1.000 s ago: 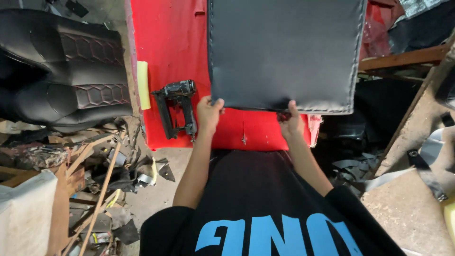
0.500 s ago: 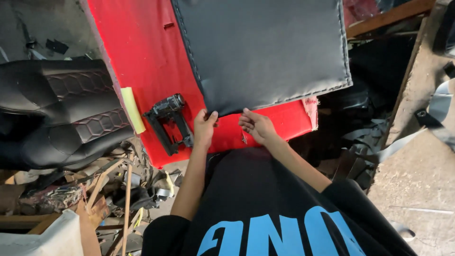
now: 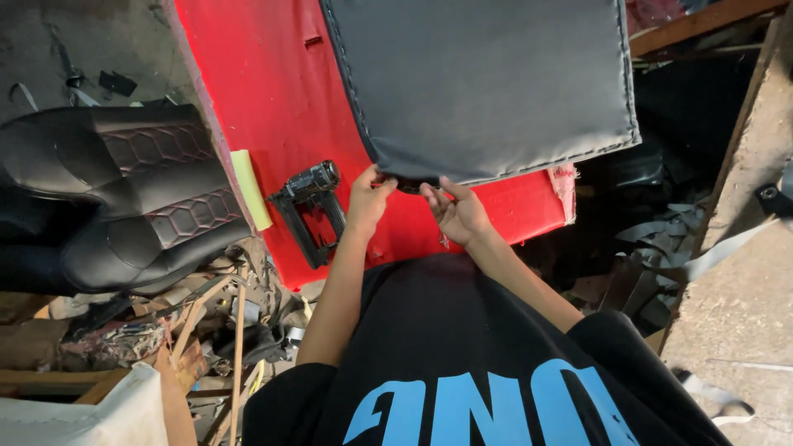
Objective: Stapling black vinyl fabric onto a red board to create an upholstered component using a pneumatic stapler.
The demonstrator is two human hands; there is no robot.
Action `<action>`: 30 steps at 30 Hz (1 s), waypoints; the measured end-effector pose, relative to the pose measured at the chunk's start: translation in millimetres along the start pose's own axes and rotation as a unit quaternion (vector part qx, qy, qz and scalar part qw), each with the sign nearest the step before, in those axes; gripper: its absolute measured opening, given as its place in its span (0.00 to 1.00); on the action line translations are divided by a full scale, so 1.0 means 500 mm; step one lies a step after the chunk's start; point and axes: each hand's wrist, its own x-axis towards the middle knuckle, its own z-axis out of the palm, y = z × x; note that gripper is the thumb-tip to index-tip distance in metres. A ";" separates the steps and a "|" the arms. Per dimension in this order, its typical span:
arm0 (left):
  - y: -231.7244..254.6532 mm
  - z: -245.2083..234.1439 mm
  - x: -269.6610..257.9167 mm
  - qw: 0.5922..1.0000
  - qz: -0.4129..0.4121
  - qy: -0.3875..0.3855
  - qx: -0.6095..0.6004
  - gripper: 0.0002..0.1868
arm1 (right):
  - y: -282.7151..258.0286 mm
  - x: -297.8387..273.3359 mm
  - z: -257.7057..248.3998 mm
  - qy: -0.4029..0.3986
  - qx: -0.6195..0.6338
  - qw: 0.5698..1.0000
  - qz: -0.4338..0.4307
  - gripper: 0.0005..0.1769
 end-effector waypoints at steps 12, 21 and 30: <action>0.152 0.075 -0.051 0.984 -0.123 0.095 -0.086 0.19 | 0.003 -0.013 0.028 -0.001 -0.009 0.998 -0.064 0.17; 0.053 0.099 -0.003 0.985 -0.103 0.129 -0.054 0.20 | 0.038 0.019 0.003 -0.010 -0.028 0.997 -0.072 0.19; 0.063 0.093 -0.023 0.969 -0.112 0.112 -0.191 0.10 | 0.044 0.038 -0.009 0.014 -0.079 0.989 -0.123 0.24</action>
